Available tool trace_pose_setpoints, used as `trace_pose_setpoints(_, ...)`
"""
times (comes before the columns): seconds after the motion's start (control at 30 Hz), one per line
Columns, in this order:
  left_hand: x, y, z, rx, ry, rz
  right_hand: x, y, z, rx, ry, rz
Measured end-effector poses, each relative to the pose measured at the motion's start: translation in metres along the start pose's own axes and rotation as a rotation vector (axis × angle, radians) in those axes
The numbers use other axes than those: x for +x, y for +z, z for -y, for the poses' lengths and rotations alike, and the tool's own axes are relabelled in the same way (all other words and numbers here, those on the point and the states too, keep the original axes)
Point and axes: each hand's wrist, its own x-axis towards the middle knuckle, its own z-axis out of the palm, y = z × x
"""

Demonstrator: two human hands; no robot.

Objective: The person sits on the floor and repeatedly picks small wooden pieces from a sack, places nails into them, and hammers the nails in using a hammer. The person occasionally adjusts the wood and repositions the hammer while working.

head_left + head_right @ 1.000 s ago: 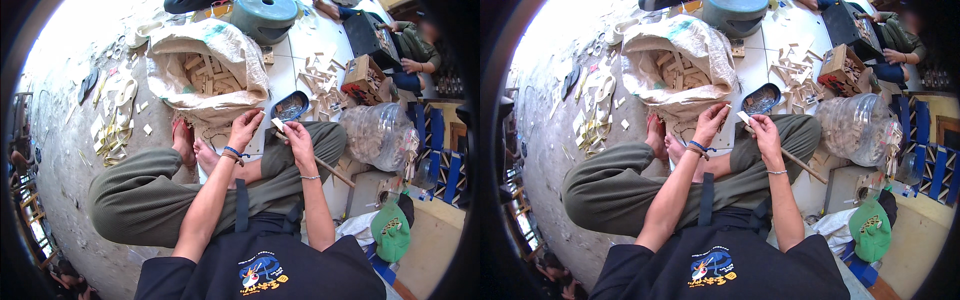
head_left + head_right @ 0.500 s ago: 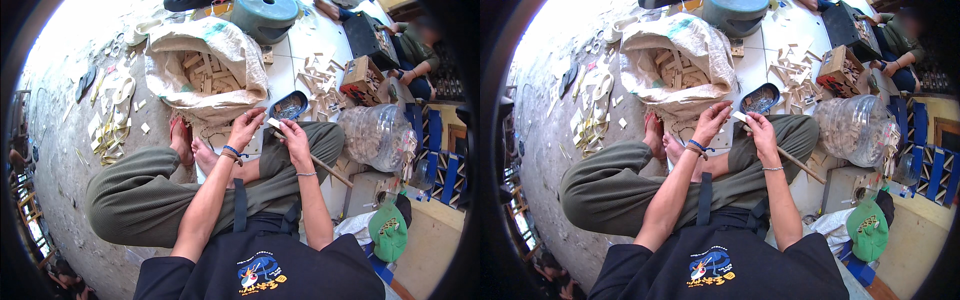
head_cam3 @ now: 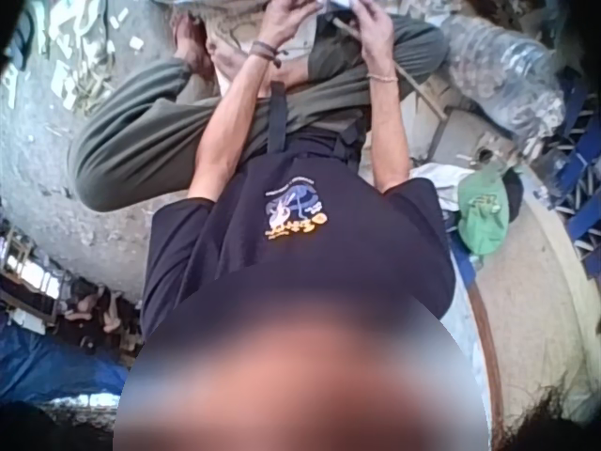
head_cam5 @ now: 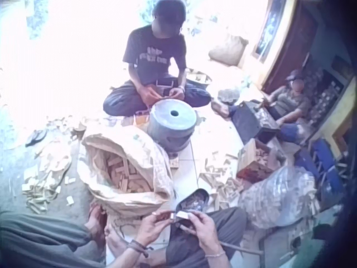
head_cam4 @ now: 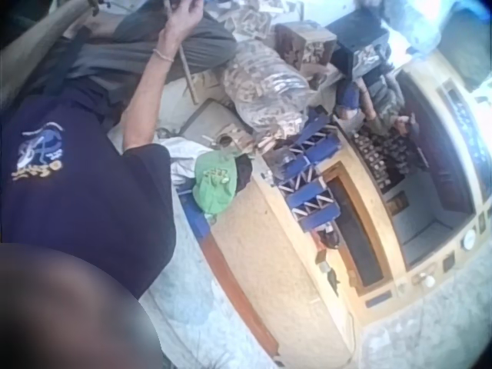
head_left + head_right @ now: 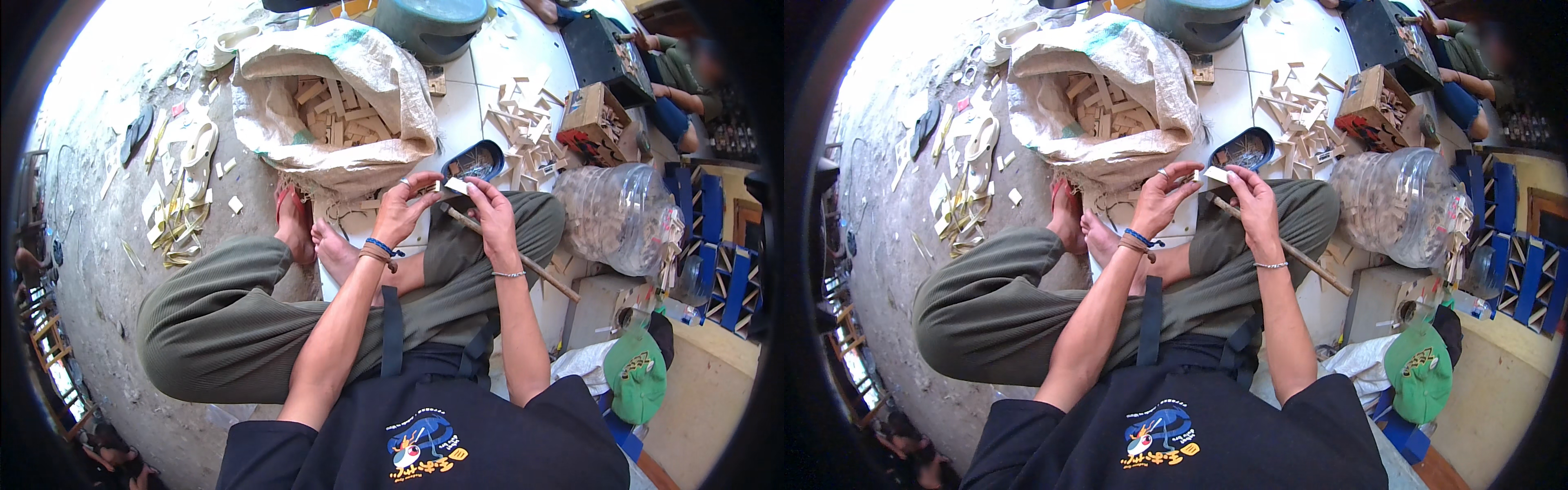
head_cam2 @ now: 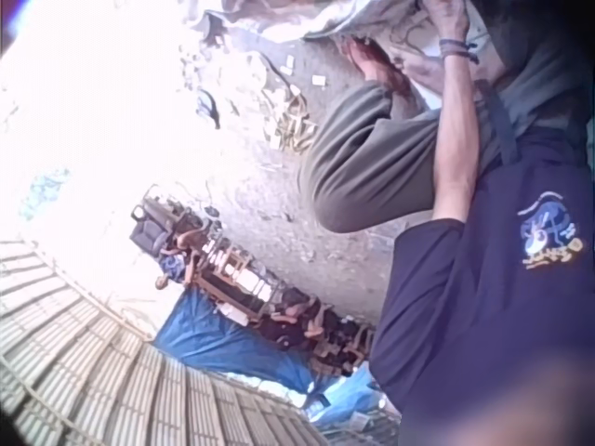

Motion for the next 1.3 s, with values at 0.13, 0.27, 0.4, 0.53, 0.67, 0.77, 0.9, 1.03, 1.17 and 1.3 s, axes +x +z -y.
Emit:
trace_pose_setpoints(0.13,-0.004,-0.004,0.006,-0.141,-0.055,0.043,0.002,0.005,0.003,-0.121,-0.05,0.095)
trace_pose_setpoints(0.27,-0.004,-0.007,0.015,-0.191,-0.047,0.036,0.006,0.008,0.005,-0.329,-0.076,0.135)
trace_pose_setpoints(0.4,-0.003,-0.008,0.02,-0.202,-0.064,0.033,0.012,0.012,0.003,-0.308,-0.071,0.161)
trace_pose_setpoints(0.53,-0.004,-0.011,0.022,-0.207,-0.07,0.039,0.016,0.015,0.001,-0.367,-0.079,0.184)
trace_pose_setpoints(0.67,-0.003,-0.011,0.024,-0.242,-0.05,0.044,0.017,0.016,0.003,-0.435,-0.108,0.194)
trace_pose_setpoints(0.77,-0.002,-0.012,0.025,-0.241,-0.053,0.05,0.019,0.017,0.005,-0.471,-0.11,0.191)
trace_pose_setpoints(0.9,-0.001,-0.012,0.024,-0.229,-0.062,0.049,0.022,0.018,0.007,-0.52,-0.143,0.189)
trace_pose_setpoints(1.03,-0.002,-0.011,0.022,-0.25,-0.072,0.039,0.025,0.019,0.007,-0.543,-0.142,0.185)
trace_pose_setpoints(1.17,-0.002,-0.012,0.022,-0.227,-0.066,0.036,0.027,0.02,0.008,-0.546,-0.115,0.174)
trace_pose_setpoints(1.3,0.0,-0.012,0.024,-0.206,-0.078,0.034,0.028,0.021,0.008,-0.563,-0.135,0.163)
